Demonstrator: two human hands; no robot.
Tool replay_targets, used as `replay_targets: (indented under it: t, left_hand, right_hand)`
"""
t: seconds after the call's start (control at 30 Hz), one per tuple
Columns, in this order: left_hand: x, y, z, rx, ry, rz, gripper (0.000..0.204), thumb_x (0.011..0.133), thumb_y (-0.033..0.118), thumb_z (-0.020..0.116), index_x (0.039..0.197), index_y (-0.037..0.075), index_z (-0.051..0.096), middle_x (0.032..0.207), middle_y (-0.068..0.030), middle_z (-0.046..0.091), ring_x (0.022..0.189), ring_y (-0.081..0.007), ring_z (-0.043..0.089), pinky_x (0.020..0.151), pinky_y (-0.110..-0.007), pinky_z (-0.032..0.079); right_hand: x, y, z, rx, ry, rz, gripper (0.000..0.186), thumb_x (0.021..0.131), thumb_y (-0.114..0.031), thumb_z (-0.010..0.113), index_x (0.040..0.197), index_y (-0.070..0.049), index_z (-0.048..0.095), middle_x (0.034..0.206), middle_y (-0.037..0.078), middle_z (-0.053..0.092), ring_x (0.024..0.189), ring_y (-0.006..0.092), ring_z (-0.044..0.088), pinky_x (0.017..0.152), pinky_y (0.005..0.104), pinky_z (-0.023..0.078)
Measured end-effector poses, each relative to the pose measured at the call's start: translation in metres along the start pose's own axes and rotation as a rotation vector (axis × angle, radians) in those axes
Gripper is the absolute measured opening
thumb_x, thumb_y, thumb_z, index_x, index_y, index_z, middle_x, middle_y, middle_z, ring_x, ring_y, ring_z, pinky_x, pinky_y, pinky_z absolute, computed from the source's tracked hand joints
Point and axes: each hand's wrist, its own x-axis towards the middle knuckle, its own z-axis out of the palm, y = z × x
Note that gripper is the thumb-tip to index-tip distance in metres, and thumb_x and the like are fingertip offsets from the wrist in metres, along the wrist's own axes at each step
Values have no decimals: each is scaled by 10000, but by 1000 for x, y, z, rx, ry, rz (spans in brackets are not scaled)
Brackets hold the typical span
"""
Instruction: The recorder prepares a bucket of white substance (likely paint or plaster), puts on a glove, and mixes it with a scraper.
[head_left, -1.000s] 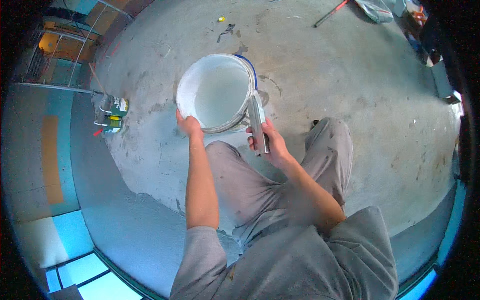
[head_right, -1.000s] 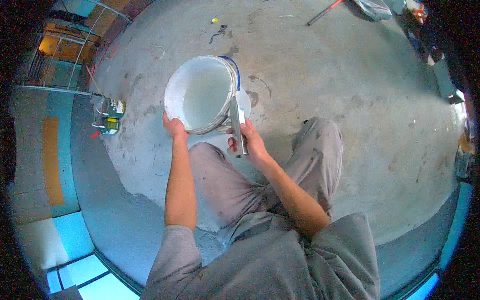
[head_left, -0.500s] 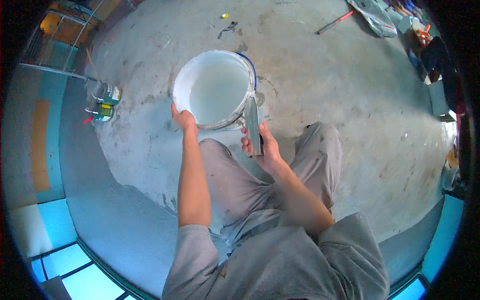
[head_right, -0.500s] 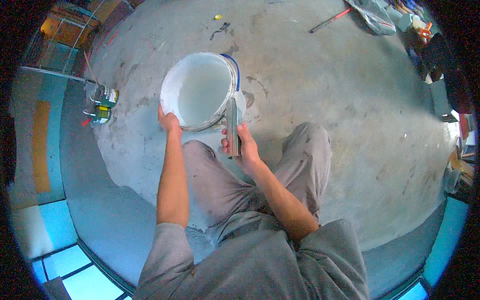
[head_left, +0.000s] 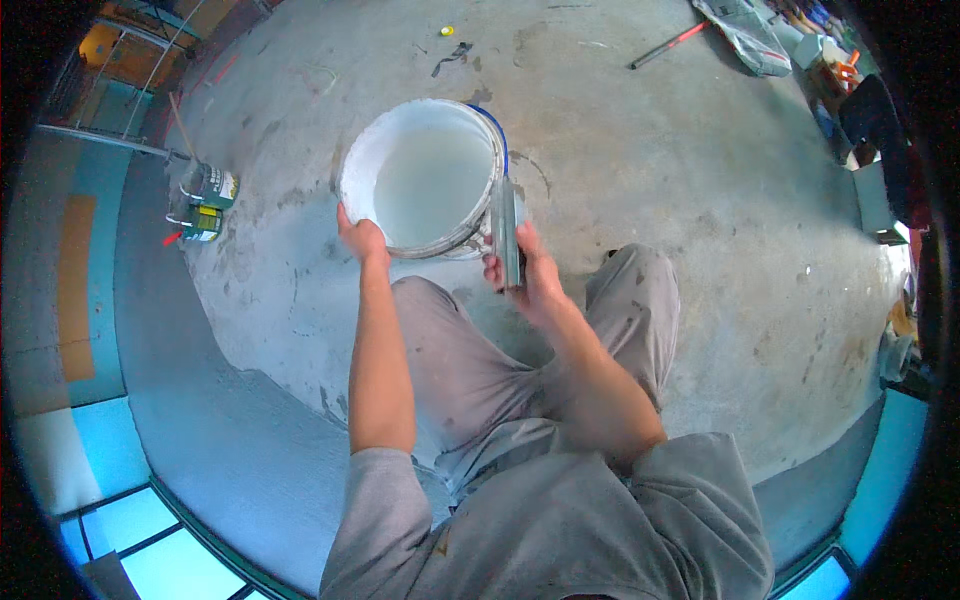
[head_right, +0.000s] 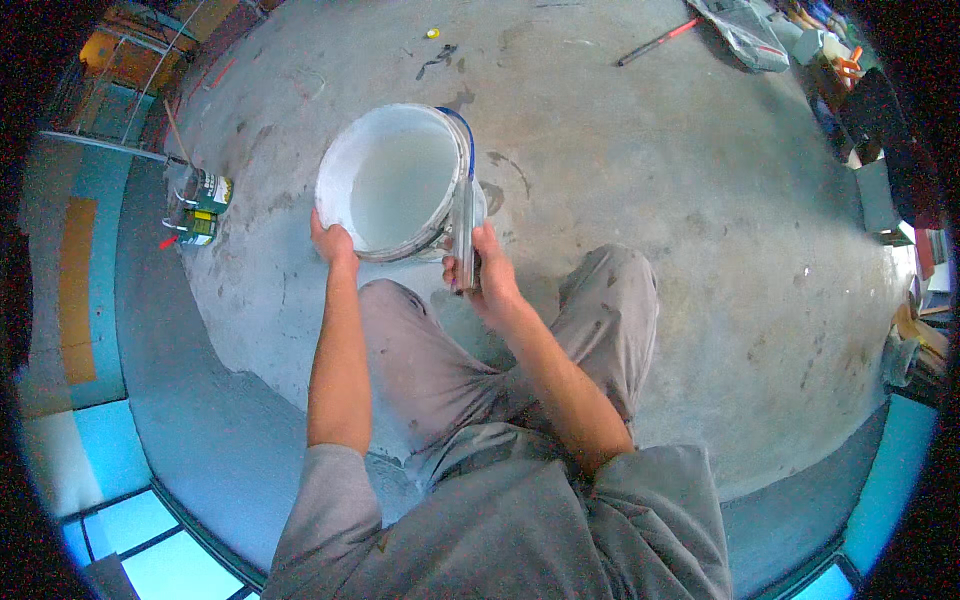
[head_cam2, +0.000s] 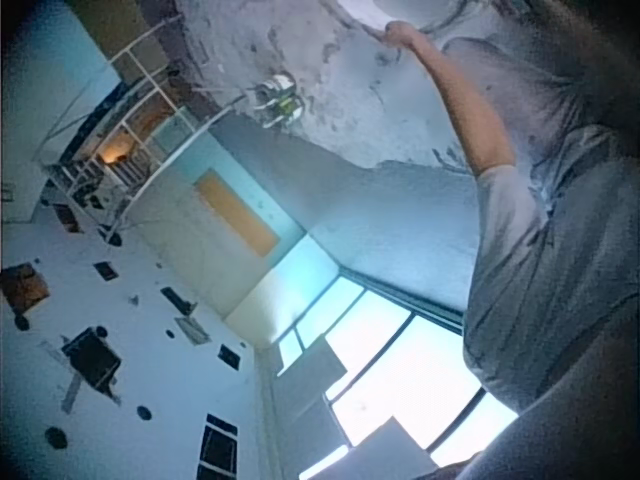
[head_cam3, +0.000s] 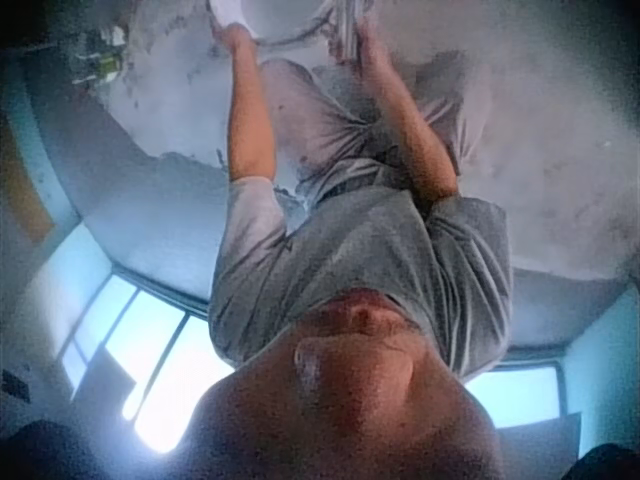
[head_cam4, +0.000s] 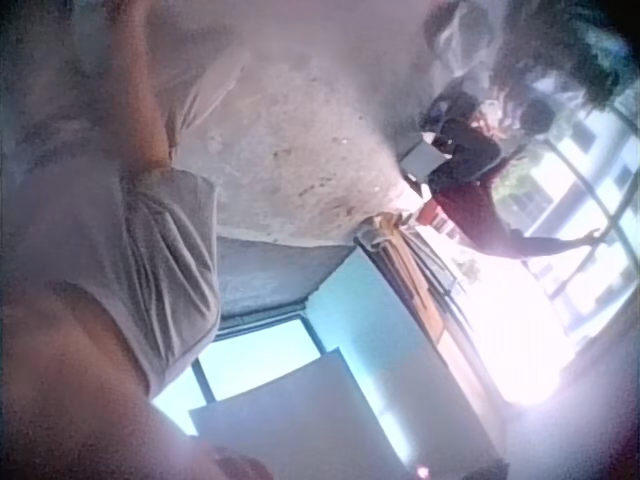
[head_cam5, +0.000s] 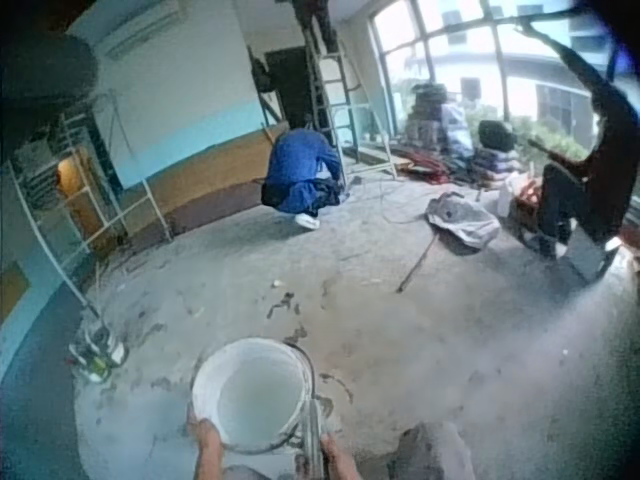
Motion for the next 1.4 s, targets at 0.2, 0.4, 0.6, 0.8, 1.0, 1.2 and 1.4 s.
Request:
replay_targets:
  t: [0.2,0.4,0.6,0.8,1.0,1.2,1.4]
  left_hand:
    - [-2,8,1,-52,-34,-14,647,739,-111,321,1376,-3,303,1336,-176,428,1160,-291,483,957,-364,416]
    - [-2,7,-2,-57,-28,-29,648,744,-118,302,1380,11,303,1340,-166,425,1168,-289,475,973,-359,405]
    - [4,-4,2,-44,-19,-2,629,756,-112,309,1375,-1,303,1338,-162,426,1174,-286,471,979,-363,401]
    - [-1,8,-9,-66,-37,-14,619,765,-109,314,1375,-4,301,1328,-176,429,1165,-292,479,973,-364,407]
    - [-4,5,3,-32,-25,-24,624,759,-115,312,1373,-11,301,1323,-185,435,1153,-297,489,960,-359,417]
    - [6,-2,-9,-61,-36,2,624,761,-118,314,1376,-14,297,1333,-180,431,1161,-292,484,966,-355,411]
    - [-8,8,11,-68,-54,-46,624,756,-118,320,1371,-13,309,1337,-175,428,1173,-282,473,978,-356,398]
  right_hand:
    - [44,-57,1,-65,-85,106,404,979,-319,329,1176,24,415,932,154,552,696,189,520,607,329,472]
    - [45,-65,8,-243,-42,117,357,978,-288,308,1143,4,432,893,139,542,696,186,514,584,301,450]
    - [66,-91,-1,-123,-138,205,350,976,-273,310,1168,1,413,906,142,516,702,185,498,592,299,450]
    - [49,-82,-1,176,-58,371,335,965,-224,364,1210,5,357,956,185,484,751,233,523,602,326,488]
    - [73,-97,-7,114,-117,304,306,961,-211,388,1138,39,398,922,169,498,741,246,534,604,357,491]
    - [55,-86,-9,125,-42,370,231,952,-196,372,1087,-29,457,911,152,508,698,259,548,565,375,500]
    - [77,-96,-17,55,-53,269,232,959,-191,351,1076,-27,465,904,142,510,709,248,545,558,365,500]
